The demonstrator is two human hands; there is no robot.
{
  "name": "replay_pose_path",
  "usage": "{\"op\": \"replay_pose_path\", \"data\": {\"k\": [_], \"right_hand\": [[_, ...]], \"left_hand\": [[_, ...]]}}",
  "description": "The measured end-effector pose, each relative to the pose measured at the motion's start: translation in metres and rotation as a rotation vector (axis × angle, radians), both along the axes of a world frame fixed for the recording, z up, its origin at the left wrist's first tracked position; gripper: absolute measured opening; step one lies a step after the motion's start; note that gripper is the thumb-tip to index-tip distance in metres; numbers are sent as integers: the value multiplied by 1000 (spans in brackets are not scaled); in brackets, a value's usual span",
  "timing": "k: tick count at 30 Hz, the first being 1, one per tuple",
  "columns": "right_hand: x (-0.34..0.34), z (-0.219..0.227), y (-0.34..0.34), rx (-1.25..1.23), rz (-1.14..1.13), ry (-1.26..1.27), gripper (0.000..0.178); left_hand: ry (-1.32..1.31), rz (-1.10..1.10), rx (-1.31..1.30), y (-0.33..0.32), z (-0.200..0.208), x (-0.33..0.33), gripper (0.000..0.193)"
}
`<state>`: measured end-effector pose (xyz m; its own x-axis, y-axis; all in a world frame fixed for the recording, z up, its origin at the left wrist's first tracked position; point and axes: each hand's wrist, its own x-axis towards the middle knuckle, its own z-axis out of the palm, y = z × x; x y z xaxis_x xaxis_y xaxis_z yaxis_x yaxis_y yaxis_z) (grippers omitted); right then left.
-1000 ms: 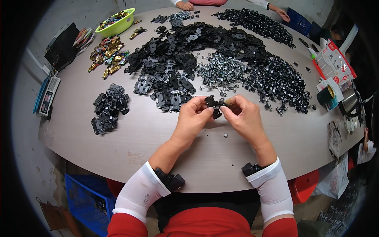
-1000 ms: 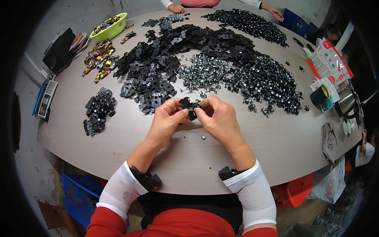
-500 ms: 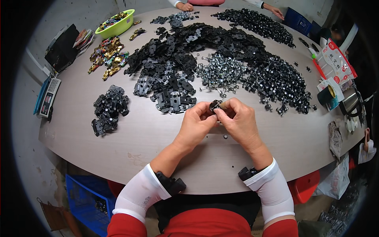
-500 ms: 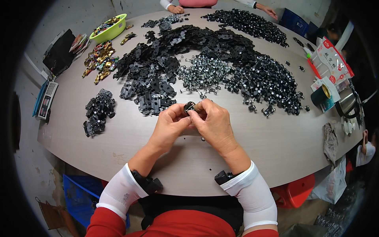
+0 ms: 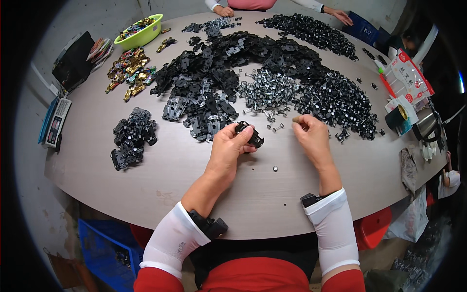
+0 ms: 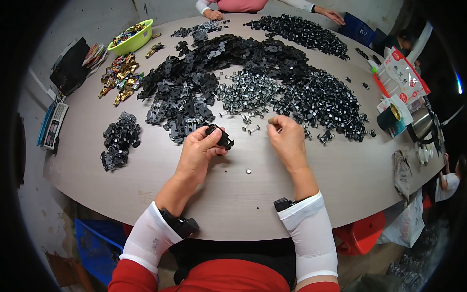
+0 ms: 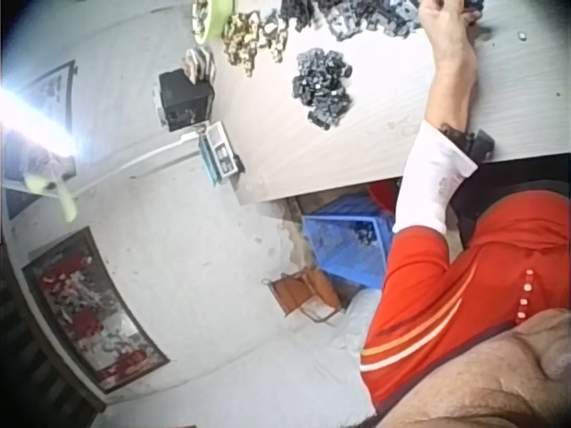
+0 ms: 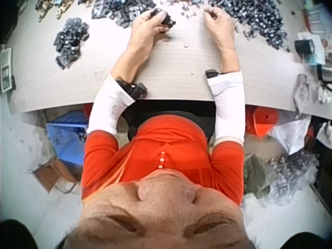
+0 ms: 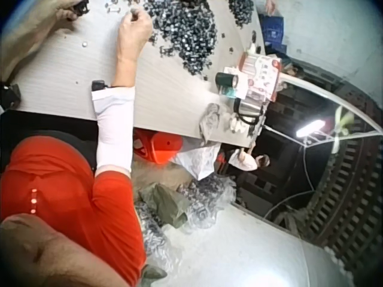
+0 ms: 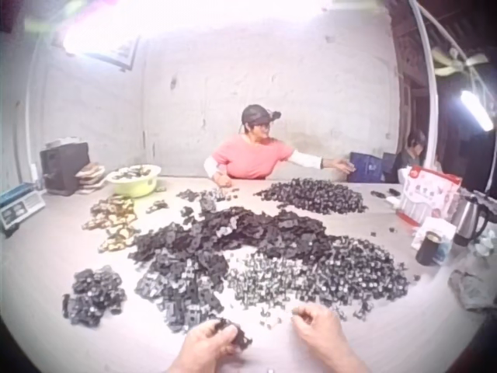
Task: The person assembles small metal lock mechanisms by hand at a table. They pick up lock bodies and internal components, insert the parts, and place the assembled units into a growing pile. The process is repetitive and performed one unit at a time.
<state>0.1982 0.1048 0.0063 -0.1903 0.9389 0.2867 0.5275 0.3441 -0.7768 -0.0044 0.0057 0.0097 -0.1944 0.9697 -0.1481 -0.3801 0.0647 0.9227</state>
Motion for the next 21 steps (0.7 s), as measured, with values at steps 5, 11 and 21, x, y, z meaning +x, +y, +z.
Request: {"op": "replay_pose_path", "data": {"k": [5, 11, 21], "right_hand": [[-16, -5, -5, 147, 45, -344, 37], [-18, -8, -3, 116, 64, -222, 33], [-32, 22, -38, 332, 437, -61, 29]], "left_hand": [[-66, -24, -35, 2, -6, 3, 21], [-170, -8, -34, 5, -2, 5, 20], [-188, 47, -37, 0, -2, -1, 16]]}}
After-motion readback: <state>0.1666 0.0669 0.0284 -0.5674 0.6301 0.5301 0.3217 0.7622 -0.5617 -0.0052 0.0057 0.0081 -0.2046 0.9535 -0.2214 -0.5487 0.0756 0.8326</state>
